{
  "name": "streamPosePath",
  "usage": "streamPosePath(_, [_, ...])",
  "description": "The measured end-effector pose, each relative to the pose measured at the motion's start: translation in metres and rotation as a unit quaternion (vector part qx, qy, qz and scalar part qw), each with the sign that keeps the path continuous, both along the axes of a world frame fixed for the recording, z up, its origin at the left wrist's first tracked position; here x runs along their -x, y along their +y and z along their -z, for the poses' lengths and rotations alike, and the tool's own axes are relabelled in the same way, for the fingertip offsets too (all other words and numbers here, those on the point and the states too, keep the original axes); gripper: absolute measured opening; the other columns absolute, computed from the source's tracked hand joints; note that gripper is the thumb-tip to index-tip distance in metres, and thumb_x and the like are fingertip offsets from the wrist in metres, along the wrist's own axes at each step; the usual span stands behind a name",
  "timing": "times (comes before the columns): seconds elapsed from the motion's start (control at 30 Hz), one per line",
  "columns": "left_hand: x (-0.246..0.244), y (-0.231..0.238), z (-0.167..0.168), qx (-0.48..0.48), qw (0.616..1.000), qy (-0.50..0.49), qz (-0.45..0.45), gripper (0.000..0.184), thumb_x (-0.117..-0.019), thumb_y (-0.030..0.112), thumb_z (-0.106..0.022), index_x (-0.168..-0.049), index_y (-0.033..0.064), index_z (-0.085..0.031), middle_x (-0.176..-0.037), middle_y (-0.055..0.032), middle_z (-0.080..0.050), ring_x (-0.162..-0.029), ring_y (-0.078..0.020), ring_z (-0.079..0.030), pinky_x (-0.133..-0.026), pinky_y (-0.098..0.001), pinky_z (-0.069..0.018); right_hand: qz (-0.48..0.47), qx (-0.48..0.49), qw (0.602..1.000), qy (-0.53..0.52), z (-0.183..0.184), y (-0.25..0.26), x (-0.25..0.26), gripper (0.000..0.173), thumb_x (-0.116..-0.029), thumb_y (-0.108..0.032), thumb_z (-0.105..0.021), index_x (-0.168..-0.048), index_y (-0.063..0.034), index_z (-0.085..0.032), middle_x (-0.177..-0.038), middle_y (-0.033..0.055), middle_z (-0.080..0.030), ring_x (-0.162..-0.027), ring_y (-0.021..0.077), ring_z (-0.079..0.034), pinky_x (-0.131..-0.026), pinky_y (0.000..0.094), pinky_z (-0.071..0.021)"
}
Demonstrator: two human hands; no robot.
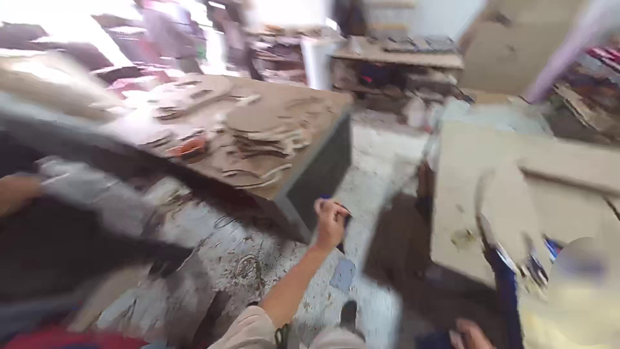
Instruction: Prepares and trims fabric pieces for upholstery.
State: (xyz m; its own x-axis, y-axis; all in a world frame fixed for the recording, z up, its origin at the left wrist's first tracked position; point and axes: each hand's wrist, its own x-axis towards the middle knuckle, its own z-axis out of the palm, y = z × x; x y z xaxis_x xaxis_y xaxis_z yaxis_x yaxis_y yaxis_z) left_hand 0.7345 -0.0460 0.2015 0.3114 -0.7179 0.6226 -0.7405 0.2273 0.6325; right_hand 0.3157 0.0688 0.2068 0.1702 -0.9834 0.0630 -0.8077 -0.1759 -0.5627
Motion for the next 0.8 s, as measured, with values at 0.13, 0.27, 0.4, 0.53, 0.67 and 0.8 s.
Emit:
streamPosePath(0.13, [0.073, 0.016, -0.015, -0.139, 0.976, -0.103, 0.129, 0.028, -0.1054, 0.019, -0.053, -0.108, -0.0028, -0.070, -0.113, -0.0195, -0.072, -0.115, -0.0322, -0.067, -0.109, -0.0530, -0.0476, 0.221, -0.046, 0.972, 0.071, -0.015, -0.023, 0.124, 0.040, -0.1059, -0.039, -0.051, -0.114, -0.0043, -0.071, -0.098, 0.0220, -0.072, -0.094, 0.0417, -0.070, -0.082, 0.0645, -0.0547])
streamPosePath(0.27, [0.150, 0.044, -0.003, -0.164, 0.960, -0.107, 0.198, 0.031, -0.1068, 0.021, -0.054, -0.113, -0.0073, -0.065, -0.094, -0.0217, -0.071, -0.083, -0.0270, -0.071, -0.080, -0.0454, -0.0584, 0.466, 0.122, 0.876, -0.007, -0.065, -0.060, 0.254, 0.033, -0.1046, -0.026, -0.053, -0.115, 0.0000, -0.070, -0.103, 0.0233, -0.072, -0.099, 0.0397, -0.071, -0.091, 0.0607, -0.0546])
streamPosePath(0.4, [0.223, 0.086, 0.016, -0.208, 0.938, -0.077, 0.266, 0.029, -0.1061, 0.024, -0.056, -0.113, -0.0035, -0.065, -0.085, -0.0114, -0.069, -0.076, -0.0138, -0.067, -0.075, -0.0347, -0.0581, 0.482, 0.257, 0.837, 0.015, -0.086, -0.069, 0.317, 0.057, -0.1020, -0.022, -0.056, -0.152, 0.0014, -0.044, -0.149, 0.0239, -0.053, -0.133, 0.0302, -0.058, -0.111, 0.0410, -0.0484])
streamPosePath(0.53, [0.288, 0.124, 0.029, -0.261, 0.903, 0.017, 0.342, 0.020, -0.1035, 0.017, -0.060, -0.111, -0.0012, -0.063, -0.083, -0.0008, -0.066, -0.073, -0.0007, -0.063, -0.072, -0.0205, -0.0567, 0.360, 0.161, 0.910, -0.130, -0.058, -0.008, 0.263, 0.054, -0.0971, -0.032, -0.070, -0.143, -0.0062, -0.056, -0.129, 0.0119, -0.068, -0.116, 0.0190, -0.068, -0.102, 0.0386, -0.0565])
streamPosePath(0.67, [0.351, 0.150, 0.029, -0.288, 0.859, 0.135, 0.402, 0.009, -0.1028, 0.006, -0.057, -0.109, 0.0004, -0.059, -0.080, 0.0029, -0.064, -0.070, -0.0023, -0.063, -0.067, -0.0197, -0.0566, 0.027, -0.061, 0.956, -0.287, 0.021, 0.068, 0.178, 0.075, -0.0831, -0.049, -0.083, -0.144, -0.0127, -0.058, -0.126, 0.0067, -0.071, -0.115, 0.0187, -0.068, -0.102, 0.0453, -0.0556])
streamPosePath(0.8, [0.401, 0.164, 0.022, -0.311, 0.833, 0.136, 0.437, 0.006, -0.1037, 0.006, -0.054, -0.107, 0.0022, -0.057, -0.080, 0.0037, -0.065, -0.072, -0.0032, -0.065, -0.069, -0.0214, -0.0582, 0.043, -0.097, 0.927, -0.360, 0.087, 0.135, 0.142, 0.038, -0.0913, -0.032, -0.077, -0.114, -0.0026, -0.069, -0.098, 0.0140, -0.073, -0.094, 0.0269, -0.071, -0.088, 0.0510, -0.0564])
